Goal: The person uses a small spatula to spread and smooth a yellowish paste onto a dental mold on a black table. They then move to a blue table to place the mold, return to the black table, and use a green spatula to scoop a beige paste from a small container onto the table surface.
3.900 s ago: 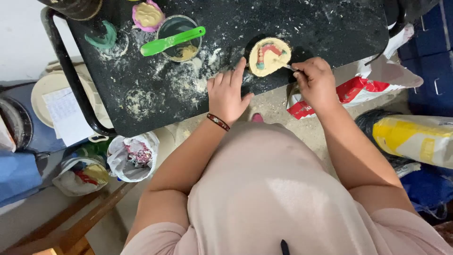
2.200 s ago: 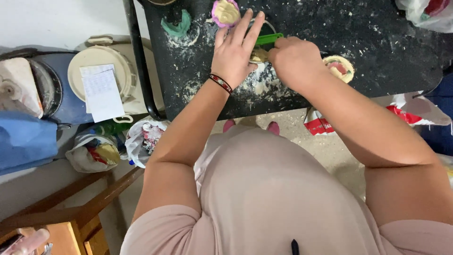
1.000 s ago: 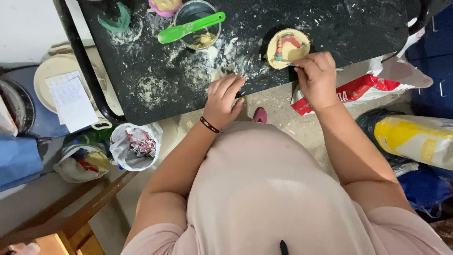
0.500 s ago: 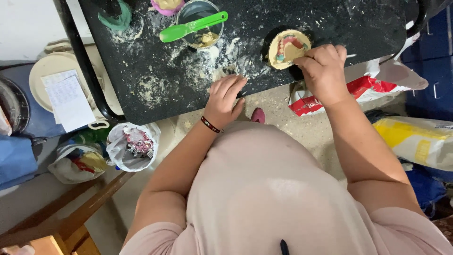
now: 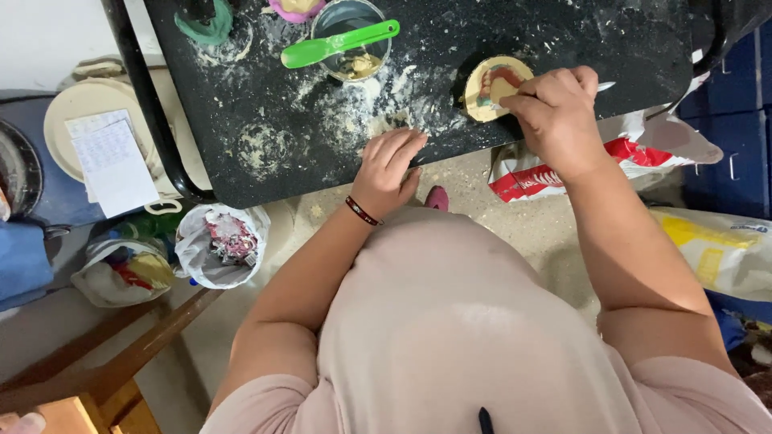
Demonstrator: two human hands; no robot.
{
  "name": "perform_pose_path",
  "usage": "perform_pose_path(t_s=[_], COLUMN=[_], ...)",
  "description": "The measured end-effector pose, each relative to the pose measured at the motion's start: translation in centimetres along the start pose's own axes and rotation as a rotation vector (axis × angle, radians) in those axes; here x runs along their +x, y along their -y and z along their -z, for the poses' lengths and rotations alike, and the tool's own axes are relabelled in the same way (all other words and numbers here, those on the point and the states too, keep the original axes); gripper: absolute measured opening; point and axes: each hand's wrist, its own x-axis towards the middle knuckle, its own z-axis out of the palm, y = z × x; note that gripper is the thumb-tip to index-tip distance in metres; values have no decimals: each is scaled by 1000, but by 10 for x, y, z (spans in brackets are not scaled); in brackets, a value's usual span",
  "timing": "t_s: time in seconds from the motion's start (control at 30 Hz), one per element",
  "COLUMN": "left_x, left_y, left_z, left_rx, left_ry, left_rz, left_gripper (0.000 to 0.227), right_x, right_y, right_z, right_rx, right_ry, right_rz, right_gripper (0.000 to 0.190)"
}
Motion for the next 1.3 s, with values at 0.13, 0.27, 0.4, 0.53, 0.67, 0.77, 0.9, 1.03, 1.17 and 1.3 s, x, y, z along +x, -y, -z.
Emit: perform_pose_path(t_s=[0.13, 0.27, 0.4, 0.53, 0.67, 0.77, 0.9, 1.03, 1.17, 1.3], left_x=[3, 2, 3, 5, 5, 3, 6, 6, 3, 6], left_y=[-4, -4, -4, -6, -6, -5, -8, -8, -6, -9], left_z=[4, 3, 2, 3, 2, 2, 5, 5, 3, 7], left_rx=[-15, -25, -16, -14, -6, 3, -11, -4, -1, -24], left_ry=[-4, -19, -31, -51, -59, -49, -45, -53, -49, -48], left_rz=[13, 11, 8, 2, -6, 3, 14, 13, 16, 11], left_gripper=[47, 46, 40, 38, 37, 37, 37, 36, 38, 42], right_x=[-5, -19, -23, -17, -7, 4, 29, 43, 54, 62], right_y=[-9, -24, -27, -26, -20, -12, -1, 3, 3, 2], right_z=[6, 14, 9, 0, -1, 4, 18, 26, 36, 42], right_rx=[10, 55, 65, 50, 51, -32, -270, -330, -376, -342], right_ry=[22, 34, 61, 30, 56, 56, 55, 88, 124, 131], right_rz=[-6, -47, -43, -18, 19, 63, 173, 230, 283, 311], right_gripper=[20, 25, 24, 20, 19, 19, 13, 15, 17, 20])
